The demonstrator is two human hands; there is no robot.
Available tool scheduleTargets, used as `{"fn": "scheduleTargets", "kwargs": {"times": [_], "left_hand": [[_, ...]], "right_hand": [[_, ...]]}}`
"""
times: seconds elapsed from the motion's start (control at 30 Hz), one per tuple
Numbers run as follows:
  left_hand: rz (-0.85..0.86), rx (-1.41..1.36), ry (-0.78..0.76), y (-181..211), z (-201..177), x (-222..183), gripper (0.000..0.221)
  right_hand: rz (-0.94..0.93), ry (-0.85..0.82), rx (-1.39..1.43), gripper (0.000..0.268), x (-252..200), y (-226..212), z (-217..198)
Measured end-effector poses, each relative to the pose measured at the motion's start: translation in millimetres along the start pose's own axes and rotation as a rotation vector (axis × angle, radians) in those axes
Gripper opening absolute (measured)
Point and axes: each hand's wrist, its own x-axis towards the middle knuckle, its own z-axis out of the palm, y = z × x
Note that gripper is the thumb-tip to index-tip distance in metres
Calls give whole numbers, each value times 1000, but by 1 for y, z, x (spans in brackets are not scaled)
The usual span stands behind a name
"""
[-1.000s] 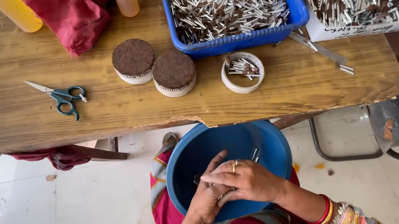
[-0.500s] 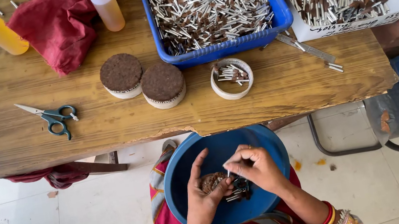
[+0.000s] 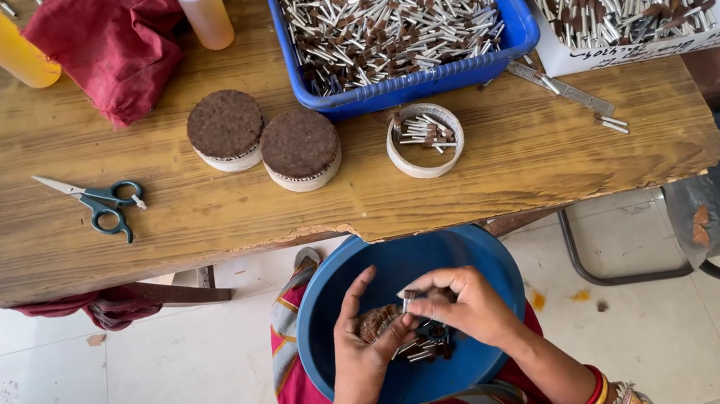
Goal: The person sorts small metal pins and prepares them in a container or inserts them into bases.
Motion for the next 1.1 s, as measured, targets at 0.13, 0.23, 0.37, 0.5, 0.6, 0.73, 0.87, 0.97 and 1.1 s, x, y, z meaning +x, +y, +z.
{"fn": "scheduleTargets", "kwargs": {"times": [0.13,0.23,0.37,0.5,0.6,0.73,0.87,0.97,1.1], "left_hand": [[-11,34,17,-4,-1,1,74],[1,-45,10,-7,-3,1,71],[-29,-4,-39,-2,-3,2,72],[-44,-35,0,-9,-5,2,71],[-69,-89,-7,3,-2,1,72],[-50,-41,-28,1,-1,1,73],[-37,-36,-7,3,-1,1,73],[0,-32,4,-1,-5,0,65],[0,-16,-12,-16,-9,1,62]], "right_hand": [[-107,99,-55,13,3,2,2],[-73,106,-108,15,10,-20,0],[-101,75,-130,14,11,0,-8],[-109,49,33,20,9,14,-15],[-121,28,27,21,8,44,-25],[-12,17,65,18,6,15,-13],[24,-51,52,10,6,-12,2],[-20,-1,36,11,5,-10,6],[-90,103,-68,12,7,-16,-1]]}}
